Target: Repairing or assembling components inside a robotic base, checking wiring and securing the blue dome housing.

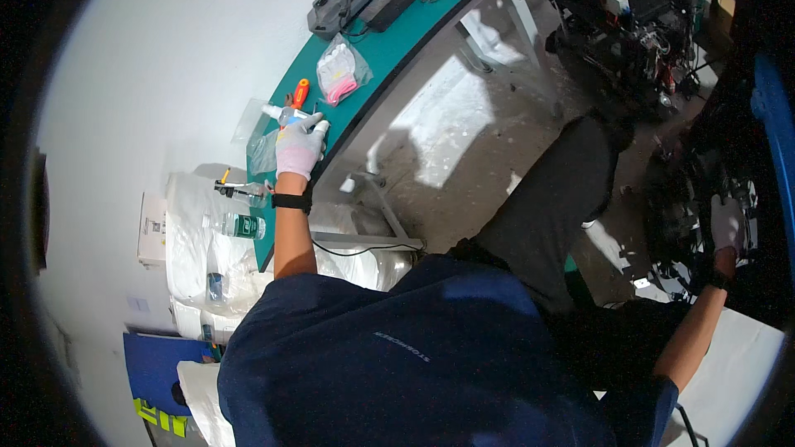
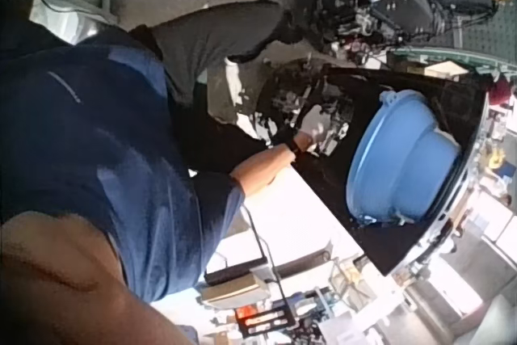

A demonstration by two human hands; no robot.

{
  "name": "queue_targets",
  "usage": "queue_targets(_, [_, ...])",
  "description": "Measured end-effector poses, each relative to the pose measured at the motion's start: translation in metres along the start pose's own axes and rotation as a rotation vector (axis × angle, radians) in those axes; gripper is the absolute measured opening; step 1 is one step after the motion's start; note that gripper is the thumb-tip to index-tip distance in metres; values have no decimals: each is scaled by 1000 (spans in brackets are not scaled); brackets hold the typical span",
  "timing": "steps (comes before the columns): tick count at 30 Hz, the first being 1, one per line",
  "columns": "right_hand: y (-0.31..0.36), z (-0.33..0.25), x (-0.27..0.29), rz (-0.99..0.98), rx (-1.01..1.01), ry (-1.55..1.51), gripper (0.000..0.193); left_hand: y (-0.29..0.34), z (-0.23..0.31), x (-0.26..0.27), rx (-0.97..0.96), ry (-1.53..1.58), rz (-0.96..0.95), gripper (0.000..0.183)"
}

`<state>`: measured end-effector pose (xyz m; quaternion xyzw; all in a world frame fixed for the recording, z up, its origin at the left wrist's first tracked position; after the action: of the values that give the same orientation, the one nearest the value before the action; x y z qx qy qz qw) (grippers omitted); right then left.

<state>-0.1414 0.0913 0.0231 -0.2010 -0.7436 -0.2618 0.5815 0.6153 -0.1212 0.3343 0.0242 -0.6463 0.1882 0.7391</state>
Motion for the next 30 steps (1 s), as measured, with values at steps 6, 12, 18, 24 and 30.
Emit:
queue_targets(6, [-2, 20, -1, 35, 22, 49, 49, -5, -3, -11, 4, -33, -27, 35])
queue_targets(12, [23, -11, 20, 145, 115, -102, 51, 1, 6, -3, -47, -43, 60, 29])
queue_targets(18, [28, 2, 17, 216, 84, -219, 41, 59, 56, 23, -164, 436, 55, 15])
queue_targets(24, [40, -26, 34, 279, 206, -363, 40, 107, 158, 15, -373, 948, -377, 18])
queue_targets(30, [57, -25, 41, 434, 249, -489, 42, 161, 319, -62, -644, 900, -1075, 28])
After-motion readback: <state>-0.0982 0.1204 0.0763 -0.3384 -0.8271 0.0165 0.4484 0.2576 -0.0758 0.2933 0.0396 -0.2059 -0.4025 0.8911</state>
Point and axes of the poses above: each hand's wrist, its own y-axis away from the middle knuckle, its own x-axis out of the back of the hand, z = x × y, the point moved 4 cm from there along -y, towards the middle knuckle, and after that the axes turned 9 degrees about x, right-handed, at the moved point
